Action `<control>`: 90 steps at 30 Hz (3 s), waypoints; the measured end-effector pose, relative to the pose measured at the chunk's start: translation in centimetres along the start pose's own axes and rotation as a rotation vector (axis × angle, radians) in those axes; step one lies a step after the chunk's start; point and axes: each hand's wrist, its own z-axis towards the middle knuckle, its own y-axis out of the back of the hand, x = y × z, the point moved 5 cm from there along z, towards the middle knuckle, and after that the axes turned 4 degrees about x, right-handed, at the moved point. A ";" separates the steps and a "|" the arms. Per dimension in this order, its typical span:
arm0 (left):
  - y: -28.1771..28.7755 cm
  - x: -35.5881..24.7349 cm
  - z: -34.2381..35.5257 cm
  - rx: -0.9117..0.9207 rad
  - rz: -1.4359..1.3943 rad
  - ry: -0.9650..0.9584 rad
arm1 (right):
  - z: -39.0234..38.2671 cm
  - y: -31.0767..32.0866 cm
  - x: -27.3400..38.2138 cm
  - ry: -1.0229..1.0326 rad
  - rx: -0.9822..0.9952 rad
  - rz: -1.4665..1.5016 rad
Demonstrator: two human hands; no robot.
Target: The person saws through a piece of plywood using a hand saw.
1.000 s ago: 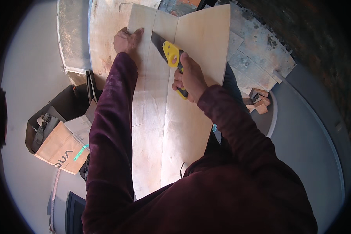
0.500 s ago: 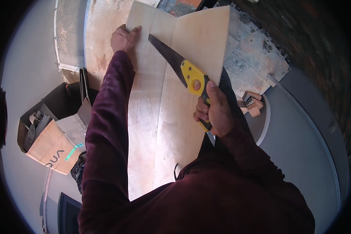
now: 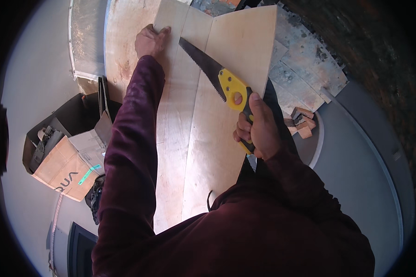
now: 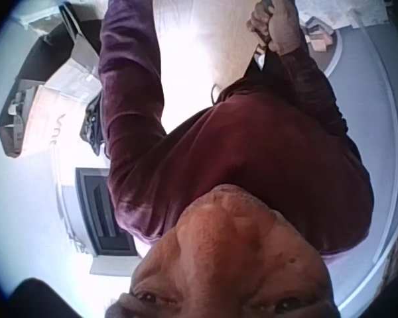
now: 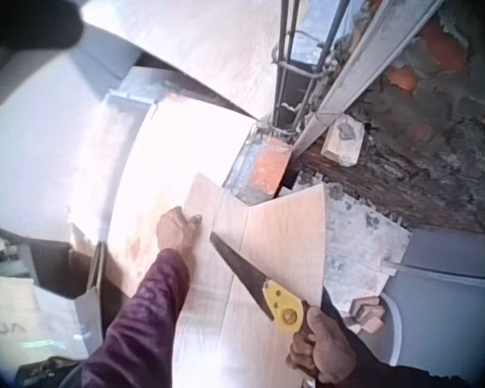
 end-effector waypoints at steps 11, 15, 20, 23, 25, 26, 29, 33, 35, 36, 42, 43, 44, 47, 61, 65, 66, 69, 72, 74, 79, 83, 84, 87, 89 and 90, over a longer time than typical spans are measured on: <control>0.0 0.8 0.5 -0.005 -0.005 0.006 | -0.4 0.3 -0.3 0.001 0.034 -0.031; -1.1 0.0 0.1 0.021 -0.050 -0.004 | 7.9 -1.9 -1.7 0.016 -0.064 0.038; -1.7 1.0 1.0 0.021 -0.010 -0.023 | 8.9 -2.9 -0.9 -0.054 -0.004 0.159; -0.7 0.7 -0.2 0.013 -0.028 0.013 | -1.6 -0.5 0.0 -0.088 0.094 0.213; -0.4 0.1 -0.2 -0.007 -0.027 0.004 | -1.9 -0.2 0.0 -0.086 0.099 0.232; -0.1 -0.2 -0.1 -0.019 -0.017 -0.010 | -2.0 -0.1 -0.1 -0.084 0.105 0.243; -2.0 0.0 1.2 0.022 -0.001 -0.019 | 8.8 -3.6 -0.9 -0.076 -0.026 0.216; -2.7 2.0 0.6 0.051 -0.080 0.002 | 6.8 -2.5 -1.4 -0.108 0.007 0.264; -1.1 0.9 0.5 0.029 -0.042 0.006 | 1.8 -2.0 -0.1 -0.103 0.041 0.213; -1.2 0.9 -0.2 0.029 -0.033 0.013 | -0.9 -1.1 -0.1 -0.104 0.047 0.206; -1.7 0.7 1.3 -0.021 -0.043 0.003 | 3.1 -4.0 -1.2 -0.051 0.004 0.148; -2.0 2.3 1.2 -0.017 -0.064 0.014 | 3.3 -3.9 -1.7 -0.070 -0.018 0.148; -2.2 3.7 1.6 -0.012 -0.085 0.025 | 3.5 -3.6 -2.1 -0.090 -0.041 0.149; -1.9 3.1 1.3 0.032 -0.050 0.049 | 0.4 -1.8 0.2 -0.081 0.023 0.112; -1.4 0.3 2.4 0.079 0.116 -0.070 | 11.4 -2.3 -2.1 -0.048 0.077 0.131; -1.9 -0.9 3.2 0.178 -0.050 0.026 | 11.2 -2.8 -0.9 -0.055 0.061 0.123; -1.7 -1.4 2.8 0.144 -0.033 0.005 | 10.9 -3.0 -0.4 -0.067 0.054 0.123; -1.4 -2.4 1.8 0.049 0.006 -0.054 | 11.7 -2.3 1.9 -0.119 0.062 0.113; -1.6 -2.2 1.9 -0.031 0.026 -0.088 | 11.6 -2.1 1.5 -0.112 0.055 0.134; -1.3 -1.3 1.8 -0.069 0.055 -0.088 | 9.4 -2.3 -0.5 -0.062 0.077 0.139; -1.2 -1.7 2.3 -0.055 0.045 -0.112 | -3.5 2.0 0.5 -0.120 0.003 0.145; -1.4 -2.7 1.5 -0.067 0.068 -0.096 | 2.9 -0.2 0.1 -0.098 -0.024 0.162; -1.9 -2.9 1.8 -0.055 0.034 -0.107 | 7.0 -0.6 -0.6 -0.065 0.033 0.185; -2.1 -0.6 2.6 -0.081 -0.008 -0.152 | 10.9 -2.9 -0.4 -0.100 0.017 0.160; -1.4 0.3 1.7 -0.054 -0.020 -0.115 | 6.7 -2.4 -1.8 -0.111 0.010 0.145; -1.4 -0.6 2.0 -0.051 -0.046 -0.120 | 3.7 -0.8 -1.1 -0.068 -0.006 0.122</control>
